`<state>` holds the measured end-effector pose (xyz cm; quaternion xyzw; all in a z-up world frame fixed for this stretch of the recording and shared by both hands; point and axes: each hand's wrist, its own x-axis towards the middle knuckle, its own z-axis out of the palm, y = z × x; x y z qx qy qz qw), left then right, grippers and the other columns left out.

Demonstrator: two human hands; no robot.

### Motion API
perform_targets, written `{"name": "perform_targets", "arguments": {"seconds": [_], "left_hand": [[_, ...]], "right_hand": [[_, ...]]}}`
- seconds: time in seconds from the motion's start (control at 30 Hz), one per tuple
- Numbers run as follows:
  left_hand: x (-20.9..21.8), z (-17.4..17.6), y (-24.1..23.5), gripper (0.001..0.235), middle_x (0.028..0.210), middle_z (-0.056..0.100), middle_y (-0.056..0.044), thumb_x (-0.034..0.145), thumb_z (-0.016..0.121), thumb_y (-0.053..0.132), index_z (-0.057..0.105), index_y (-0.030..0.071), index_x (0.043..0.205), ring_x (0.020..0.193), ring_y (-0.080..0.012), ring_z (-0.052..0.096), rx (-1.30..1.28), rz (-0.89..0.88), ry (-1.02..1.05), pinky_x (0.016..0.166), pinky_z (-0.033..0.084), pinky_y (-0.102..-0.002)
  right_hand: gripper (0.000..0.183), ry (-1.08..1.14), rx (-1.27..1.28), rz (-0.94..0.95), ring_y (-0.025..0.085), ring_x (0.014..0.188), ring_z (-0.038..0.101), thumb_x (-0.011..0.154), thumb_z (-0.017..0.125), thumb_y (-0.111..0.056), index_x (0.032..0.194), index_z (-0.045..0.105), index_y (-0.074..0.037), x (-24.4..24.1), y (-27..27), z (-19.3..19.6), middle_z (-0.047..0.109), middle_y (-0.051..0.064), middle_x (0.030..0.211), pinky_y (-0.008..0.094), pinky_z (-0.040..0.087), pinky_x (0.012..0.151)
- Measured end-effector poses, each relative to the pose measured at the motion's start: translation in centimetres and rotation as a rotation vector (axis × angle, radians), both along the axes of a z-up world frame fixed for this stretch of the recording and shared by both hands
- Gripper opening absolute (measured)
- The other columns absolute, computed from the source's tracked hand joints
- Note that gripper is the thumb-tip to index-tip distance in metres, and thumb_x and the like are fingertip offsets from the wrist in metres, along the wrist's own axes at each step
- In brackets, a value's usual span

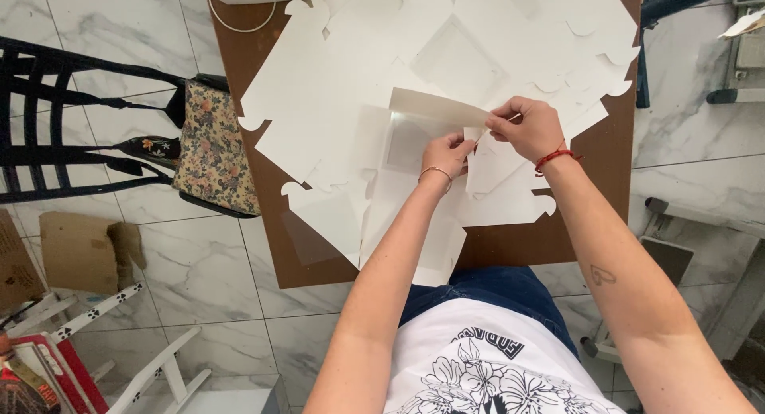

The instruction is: The person folds flat white cardboard pieces into small rectangular boxes with clear windows. They fold along pre-scored lines, tuck flaps, and stack the finished boxes on the table. The process is repeated for multiple units.

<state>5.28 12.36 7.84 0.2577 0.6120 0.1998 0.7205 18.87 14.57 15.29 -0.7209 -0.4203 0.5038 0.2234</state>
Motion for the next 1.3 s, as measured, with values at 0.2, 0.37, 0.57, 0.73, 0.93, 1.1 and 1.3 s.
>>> {"name": "perform_targets", "arguments": {"seconds": [0.2, 0.37, 0.57, 0.73, 0.93, 1.1, 1.3], "left_hand": [[0.0, -0.8, -0.4, 0.045, 0.100, 0.059, -0.018, 0.071, 0.065, 0.022, 0.055, 0.004, 0.110, 0.089, -0.0283, 0.059, -0.085, 0.010, -0.050, 0.073, 0.050, -0.037], [-0.2, 2.3, 0.1, 0.027, 0.083, 0.066, 0.003, 0.074, 0.054, 0.051, 0.064, 0.034, 0.091, 0.090, -0.0240, 0.060, 0.259, -0.345, 0.326, 0.075, 0.051, -0.035], [-0.3, 4.7, 0.8, 0.021, 0.086, 0.066, 0.002, 0.072, 0.058, 0.032, 0.065, 0.029, 0.092, 0.089, -0.0224, 0.061, 0.236, -0.300, 0.315, 0.077, 0.051, -0.034], [1.4, -4.0, -0.5, 0.034, 0.083, 0.064, -0.009, 0.066, 0.066, 0.015, 0.062, 0.014, 0.100, 0.076, -0.0200, 0.061, -0.065, 0.080, 0.034, 0.068, 0.053, -0.035], [0.4, 0.6, -0.3, 0.034, 0.088, 0.054, -0.005, 0.073, 0.055, 0.005, 0.058, 0.009, 0.107, 0.077, -0.0126, 0.047, -0.180, 0.408, -0.107, 0.086, 0.043, -0.036], [-2.3, 4.8, -1.2, 0.030, 0.105, 0.060, 0.006, 0.070, 0.053, 0.008, 0.065, 0.028, 0.089, 0.103, -0.0182, 0.055, 0.272, 0.123, 0.402, 0.089, 0.043, -0.035], [-11.3, 2.7, -0.6, 0.051, 0.111, 0.044, 0.008, 0.060, 0.070, 0.010, 0.053, 0.029, 0.104, 0.102, -0.0179, 0.046, 0.721, 0.245, 1.182, 0.084, 0.040, -0.041]], "right_hand": [[0.011, -0.214, 0.236, 0.234, 0.017, 0.060, 0.061, 0.075, 0.070, -0.005, 0.084, 0.064, -0.005, 0.3, -1.3, -1.1, 0.061, 0.010, 0.070, 0.025, 0.049, 0.059], [0.012, -0.361, 0.446, 0.290, 0.019, 0.066, 0.061, 0.073, 0.073, -0.005, 0.076, 0.061, -0.007, -0.1, -2.7, -2.5, 0.059, 0.005, 0.069, 0.025, 0.050, 0.059], [0.016, -0.391, 0.559, 0.293, 0.017, 0.069, 0.060, 0.075, 0.074, -0.011, 0.074, 0.058, -0.009, 0.0, -3.2, -3.8, 0.057, 0.003, 0.070, 0.023, 0.050, 0.057], [0.016, -0.352, 0.558, 0.310, 0.017, 0.070, 0.060, 0.077, 0.072, -0.010, 0.075, 0.056, -0.008, 0.1, -3.9, -4.0, 0.056, 0.004, 0.071, 0.024, 0.050, 0.054], [0.019, -0.243, 0.449, 0.187, 0.019, 0.075, 0.061, 0.079, 0.071, -0.013, 0.084, 0.055, -0.004, -1.3, -5.1, -3.0, 0.059, 0.008, 0.079, 0.025, 0.051, 0.058], [0.035, -0.560, 0.687, 0.181, 0.027, 0.095, 0.053, 0.082, 0.067, -0.022, 0.109, 0.052, -0.003, -3.3, -4.4, 0.2, 0.048, 0.011, 0.101, 0.034, 0.048, 0.079], [0.049, -0.500, 0.941, 0.556, 0.032, 0.109, 0.045, 0.072, 0.066, -0.002, 0.117, 0.051, -0.014, -8.9, 1.1, 0.2, 0.044, 0.013, 0.116, 0.038, 0.041, 0.089]]}}
